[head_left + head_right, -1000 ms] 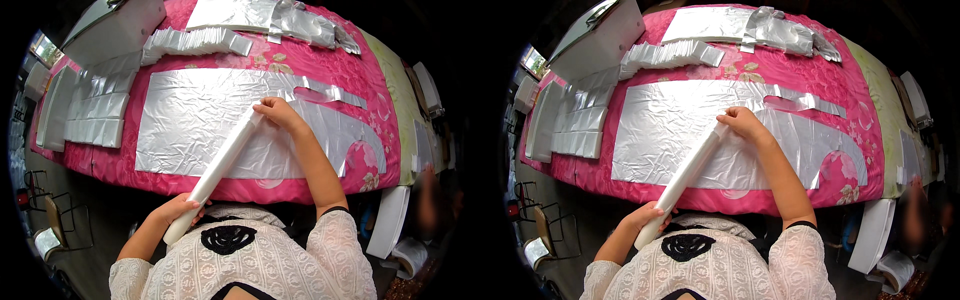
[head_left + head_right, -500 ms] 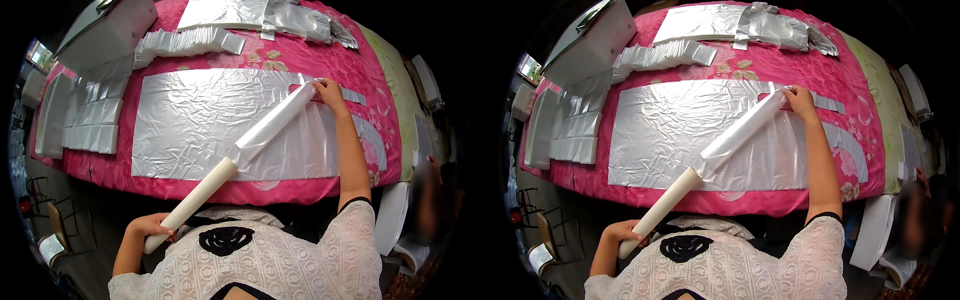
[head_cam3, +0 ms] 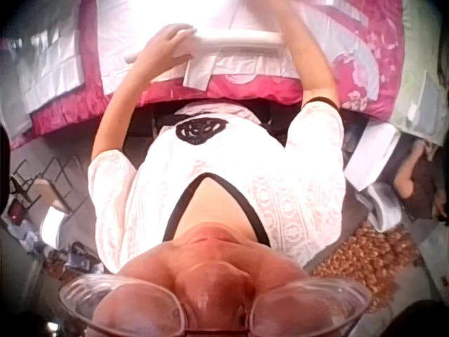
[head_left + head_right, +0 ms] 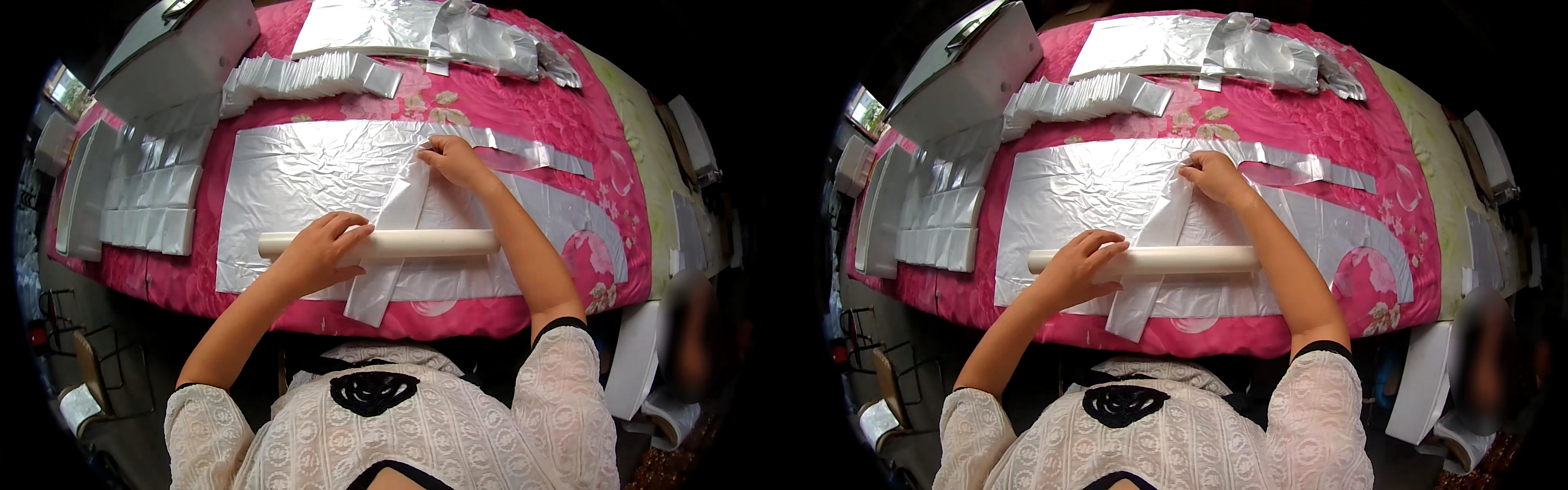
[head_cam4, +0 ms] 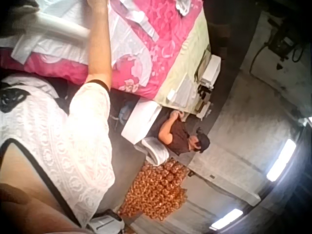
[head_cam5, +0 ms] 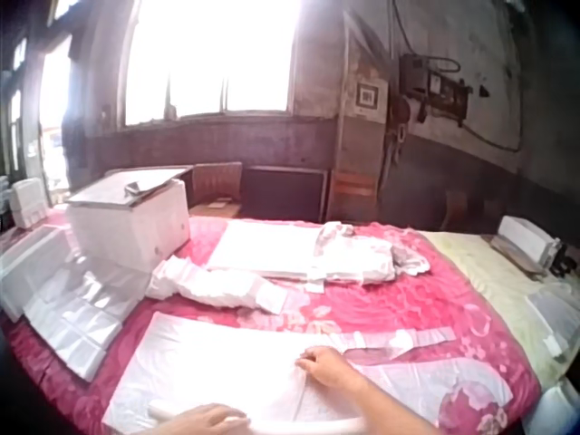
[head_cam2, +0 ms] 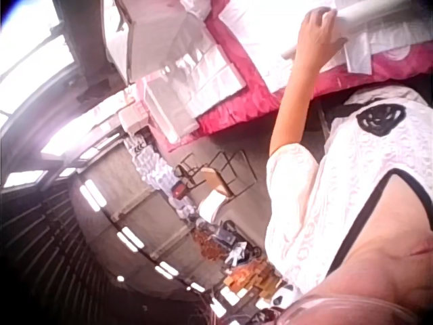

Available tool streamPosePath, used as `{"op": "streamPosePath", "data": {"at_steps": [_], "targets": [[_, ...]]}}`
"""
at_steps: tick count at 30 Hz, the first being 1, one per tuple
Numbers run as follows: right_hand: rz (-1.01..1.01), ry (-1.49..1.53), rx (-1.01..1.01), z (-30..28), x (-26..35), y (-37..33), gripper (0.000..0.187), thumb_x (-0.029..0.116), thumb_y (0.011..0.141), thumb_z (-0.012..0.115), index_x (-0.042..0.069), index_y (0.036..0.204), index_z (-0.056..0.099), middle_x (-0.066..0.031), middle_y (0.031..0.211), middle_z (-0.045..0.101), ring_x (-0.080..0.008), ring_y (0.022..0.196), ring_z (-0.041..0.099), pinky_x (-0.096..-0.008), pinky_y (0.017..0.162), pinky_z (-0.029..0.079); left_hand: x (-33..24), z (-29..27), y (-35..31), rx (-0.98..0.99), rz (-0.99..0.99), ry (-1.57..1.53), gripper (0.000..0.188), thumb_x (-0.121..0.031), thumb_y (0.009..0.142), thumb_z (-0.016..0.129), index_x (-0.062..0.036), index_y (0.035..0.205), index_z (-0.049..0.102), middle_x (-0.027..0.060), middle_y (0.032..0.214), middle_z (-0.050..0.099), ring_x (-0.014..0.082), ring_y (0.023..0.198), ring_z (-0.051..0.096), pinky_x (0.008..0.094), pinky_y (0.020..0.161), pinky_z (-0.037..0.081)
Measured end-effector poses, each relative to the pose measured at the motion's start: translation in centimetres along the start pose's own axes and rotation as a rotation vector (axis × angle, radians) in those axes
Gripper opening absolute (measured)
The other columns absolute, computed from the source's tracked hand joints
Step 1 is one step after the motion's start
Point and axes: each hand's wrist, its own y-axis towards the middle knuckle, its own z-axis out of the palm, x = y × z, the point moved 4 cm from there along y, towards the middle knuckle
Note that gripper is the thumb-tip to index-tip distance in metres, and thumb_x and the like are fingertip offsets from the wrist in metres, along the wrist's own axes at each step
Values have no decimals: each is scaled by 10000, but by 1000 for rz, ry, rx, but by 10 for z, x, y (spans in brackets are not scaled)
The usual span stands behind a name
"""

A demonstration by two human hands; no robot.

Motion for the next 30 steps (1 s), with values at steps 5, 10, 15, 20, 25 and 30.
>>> {"op": "streamPosePath", "data": {"at_steps": [5,10,15,20,25,30], "targets": [[55,-124,111,5,11,17,214,188,817,624,-16,879,641,-111,791,652,-166,716,592,-311,682,456,-25,48,-18,257,128,-122,671,-422,787,595,24,1258,424,187,1293,435,322,1222,393,413,1014,326],[103,-214,-210,-9,17,15,260,211,790,643,14,959,635,-136,894,642,-235,816,608,-337,749,469,-46,68,-35,296,91,13,863,-616,792,448,38,1338,315,222,1410,284,345,1325,254,453,1080,179],[-327,-329,-194,22,56,-69,372,228,780,654,34,1091,589,-133,1072,573,-258,952,554,-341,820,447,-57,73,-40,313,42,48,854,-606,780,472,22,1339,326,229,1424,256,354,1336,228,472,1081,165],[-335,-513,-87,45,61,-134,461,113,737,659,67,1182,547,-107,1059,575,-290,963,528,-375,843,431,-70,78,-43,302,19,54,821,-545,746,565,-10,1331,351,238,1414,264,362,1330,232,489,1075,177],[-376,-474,80,32,57,-163,487,94,706,672,91,1179,555,-93,1050,576,-288,951,529,-384,836,430,-80,83,-44,282,-13,77,807,-478,714,632,-19,1322,363,243,1405,270,364,1324,241,493,1067,198],[-417,-528,21,28,52,-148,453,107,703,675,110,1145,576,-67,1062,573,-258,974,523,-376,867,414,-86,83,-44,290,-42,92,802,-441,714,639,-10,1326,351,233,1415,260,354,1327,235,464,1063,216]]}}
